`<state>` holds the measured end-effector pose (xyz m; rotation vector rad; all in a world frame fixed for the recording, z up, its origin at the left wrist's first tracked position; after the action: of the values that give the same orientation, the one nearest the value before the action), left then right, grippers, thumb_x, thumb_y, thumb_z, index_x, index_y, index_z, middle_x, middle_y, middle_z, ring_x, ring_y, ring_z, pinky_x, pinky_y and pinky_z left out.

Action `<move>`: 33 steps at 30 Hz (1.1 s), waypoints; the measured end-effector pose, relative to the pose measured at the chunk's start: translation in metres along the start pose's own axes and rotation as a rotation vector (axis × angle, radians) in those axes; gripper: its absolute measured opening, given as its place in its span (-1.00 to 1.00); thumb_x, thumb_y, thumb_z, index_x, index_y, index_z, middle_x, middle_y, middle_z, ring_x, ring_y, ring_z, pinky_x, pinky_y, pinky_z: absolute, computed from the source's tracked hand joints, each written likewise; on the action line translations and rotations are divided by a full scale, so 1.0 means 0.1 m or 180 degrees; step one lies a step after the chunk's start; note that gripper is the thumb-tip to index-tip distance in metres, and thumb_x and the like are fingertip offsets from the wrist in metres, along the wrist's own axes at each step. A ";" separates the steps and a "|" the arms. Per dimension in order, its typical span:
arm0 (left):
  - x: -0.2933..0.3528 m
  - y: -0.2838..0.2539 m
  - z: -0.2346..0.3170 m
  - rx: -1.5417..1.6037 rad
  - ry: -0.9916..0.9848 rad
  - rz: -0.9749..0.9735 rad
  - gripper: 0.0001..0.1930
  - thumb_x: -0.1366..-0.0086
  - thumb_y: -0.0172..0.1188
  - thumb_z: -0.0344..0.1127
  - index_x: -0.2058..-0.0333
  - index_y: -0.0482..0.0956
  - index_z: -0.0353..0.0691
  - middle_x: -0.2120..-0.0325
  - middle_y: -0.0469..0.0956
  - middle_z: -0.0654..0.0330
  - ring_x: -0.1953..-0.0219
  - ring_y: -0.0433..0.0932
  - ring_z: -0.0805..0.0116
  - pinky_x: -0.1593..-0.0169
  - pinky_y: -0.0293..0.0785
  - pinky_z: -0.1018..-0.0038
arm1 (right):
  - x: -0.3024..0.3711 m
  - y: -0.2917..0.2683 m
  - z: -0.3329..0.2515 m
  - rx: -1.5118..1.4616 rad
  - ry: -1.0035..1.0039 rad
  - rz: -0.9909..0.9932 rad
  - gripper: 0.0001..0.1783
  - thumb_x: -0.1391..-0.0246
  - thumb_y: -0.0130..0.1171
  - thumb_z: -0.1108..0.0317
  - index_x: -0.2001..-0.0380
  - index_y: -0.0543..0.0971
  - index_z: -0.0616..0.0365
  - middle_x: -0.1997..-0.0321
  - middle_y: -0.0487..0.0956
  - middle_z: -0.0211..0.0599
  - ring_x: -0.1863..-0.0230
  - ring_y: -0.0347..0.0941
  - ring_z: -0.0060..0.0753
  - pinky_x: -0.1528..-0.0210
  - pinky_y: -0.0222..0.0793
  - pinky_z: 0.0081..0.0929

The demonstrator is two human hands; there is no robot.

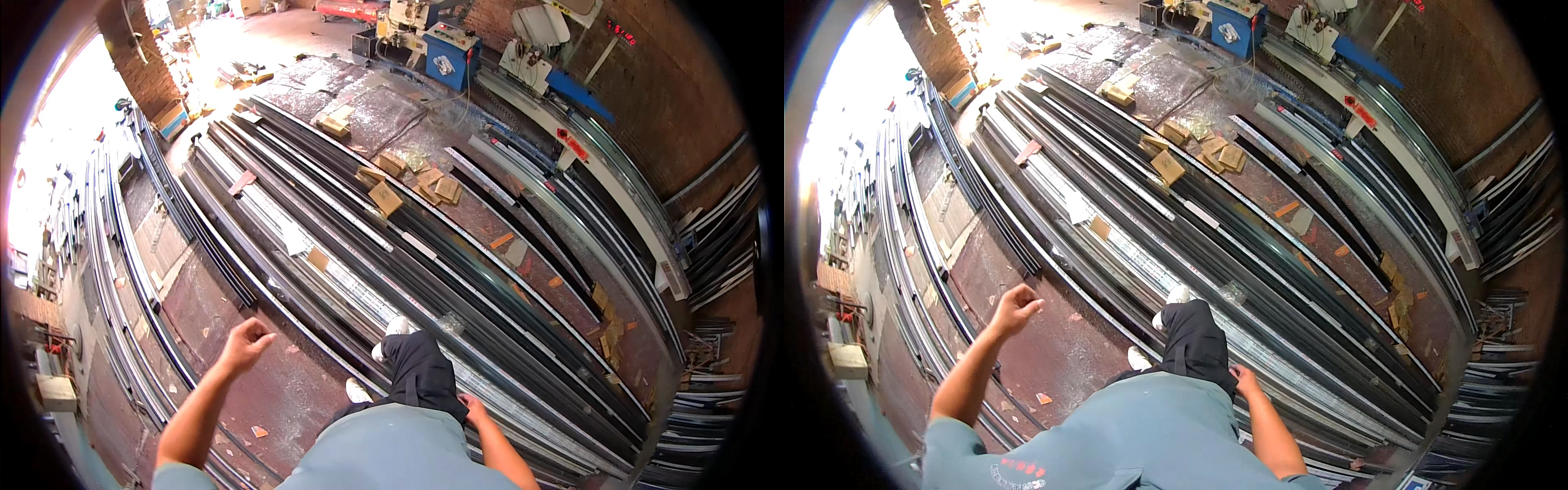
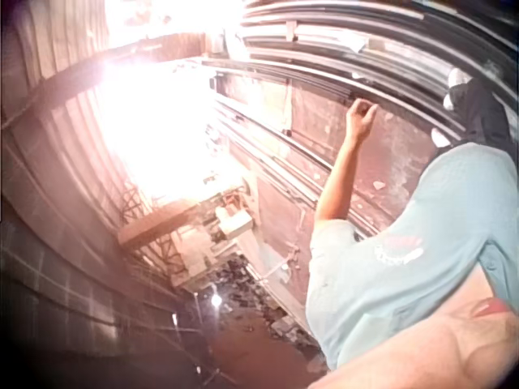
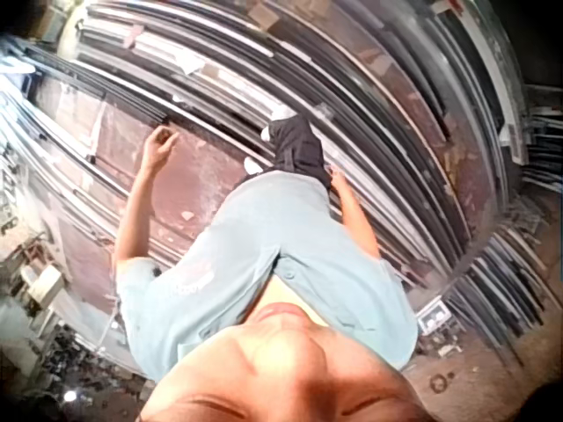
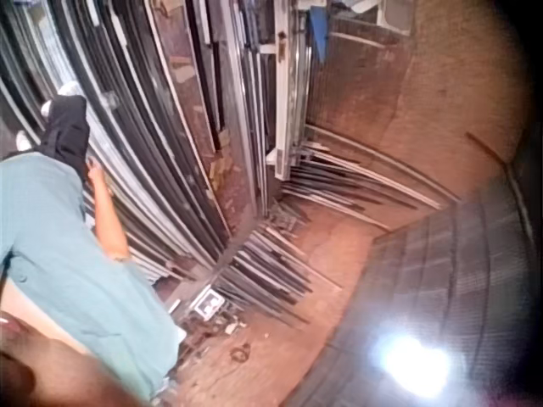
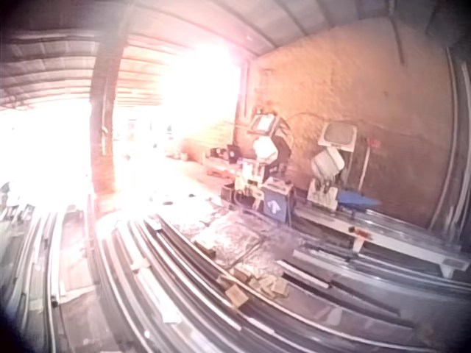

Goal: The person measures and cuts long metal profiles using a chop saw in a workshop. They place the profiles on the saw, measure them with a tape measure, mark them with a pen, and operate the saw to cut the pieces. The cut pieces are then moved to a pile on the floor.

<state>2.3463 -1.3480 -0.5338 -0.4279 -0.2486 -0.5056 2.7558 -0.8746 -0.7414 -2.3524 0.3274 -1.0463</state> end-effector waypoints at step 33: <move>-3.85 -0.60 2.54 0.4531 -0.0253 -0.0188 -0.66 -0.01 0.28 -0.65 0.59 0.32 -0.05 0.56 0.48 0.31 -0.22 0.42 0.08 -0.33 0.15 0.21 | -3.75 -1.20 -3.12 0.0238 0.0030 -0.0187 -0.54 -0.11 0.22 0.09 0.03 0.59 0.19 0.03 0.64 -0.12 -0.01 0.55 -0.19 -0.08 0.41 -0.28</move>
<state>1.9578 -1.1211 -0.4176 0.9495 -0.6216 -0.2659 2.2740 -0.7351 -0.7306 -2.3033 0.2199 -1.0786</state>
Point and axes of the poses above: each hand's wrist, its own x-axis away from the middle knuckle, its own y-axis out of the palm, z = x × y, the point moved 1 cm from there along -x, towards the middle knuckle
